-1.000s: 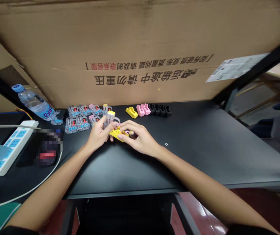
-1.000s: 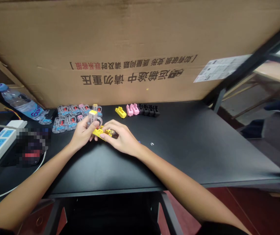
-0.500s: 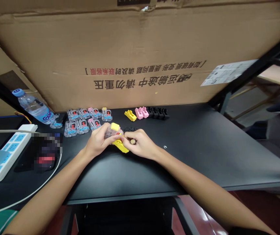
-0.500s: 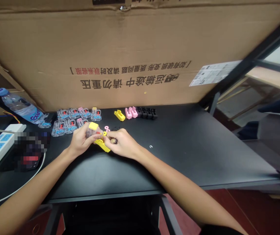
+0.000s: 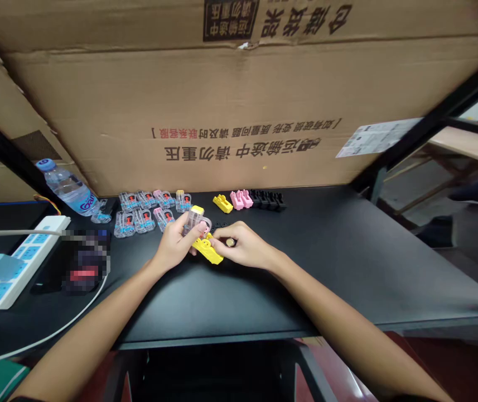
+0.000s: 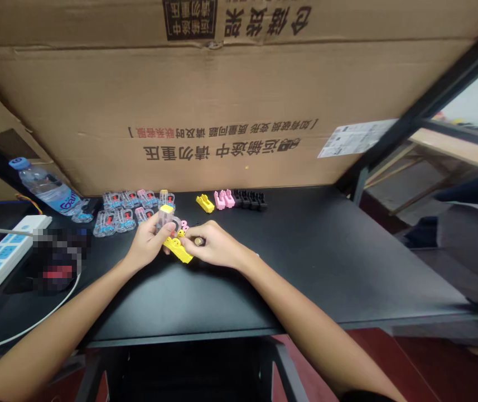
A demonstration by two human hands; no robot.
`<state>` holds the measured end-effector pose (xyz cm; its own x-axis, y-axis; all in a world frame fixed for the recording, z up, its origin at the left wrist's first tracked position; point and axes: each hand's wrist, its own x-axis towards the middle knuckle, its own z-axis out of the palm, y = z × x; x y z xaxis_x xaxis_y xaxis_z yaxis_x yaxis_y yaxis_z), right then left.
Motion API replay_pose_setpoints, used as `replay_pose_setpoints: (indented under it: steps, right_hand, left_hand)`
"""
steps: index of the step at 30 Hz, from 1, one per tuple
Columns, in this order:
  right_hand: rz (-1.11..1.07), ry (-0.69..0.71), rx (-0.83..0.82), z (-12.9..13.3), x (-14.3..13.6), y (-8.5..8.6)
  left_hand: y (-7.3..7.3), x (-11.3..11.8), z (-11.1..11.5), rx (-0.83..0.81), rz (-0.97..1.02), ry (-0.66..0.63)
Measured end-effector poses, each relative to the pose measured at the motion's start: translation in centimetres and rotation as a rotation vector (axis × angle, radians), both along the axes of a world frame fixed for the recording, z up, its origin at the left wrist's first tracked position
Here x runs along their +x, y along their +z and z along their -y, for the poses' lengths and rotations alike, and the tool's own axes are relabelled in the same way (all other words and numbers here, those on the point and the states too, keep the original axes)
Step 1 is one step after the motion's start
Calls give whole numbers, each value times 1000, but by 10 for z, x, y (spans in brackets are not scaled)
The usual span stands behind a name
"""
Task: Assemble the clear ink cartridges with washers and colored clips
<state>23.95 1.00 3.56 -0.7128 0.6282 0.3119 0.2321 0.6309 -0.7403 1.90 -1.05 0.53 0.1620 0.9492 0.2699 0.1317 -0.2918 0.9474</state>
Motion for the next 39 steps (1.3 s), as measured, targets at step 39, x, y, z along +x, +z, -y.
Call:
replay_pose_setpoints:
  steps: [39]
  right_hand:
    - [-213,-160,-189,10,-14,-13]
  left_hand:
    - [1,-10,-7,35,-79,79]
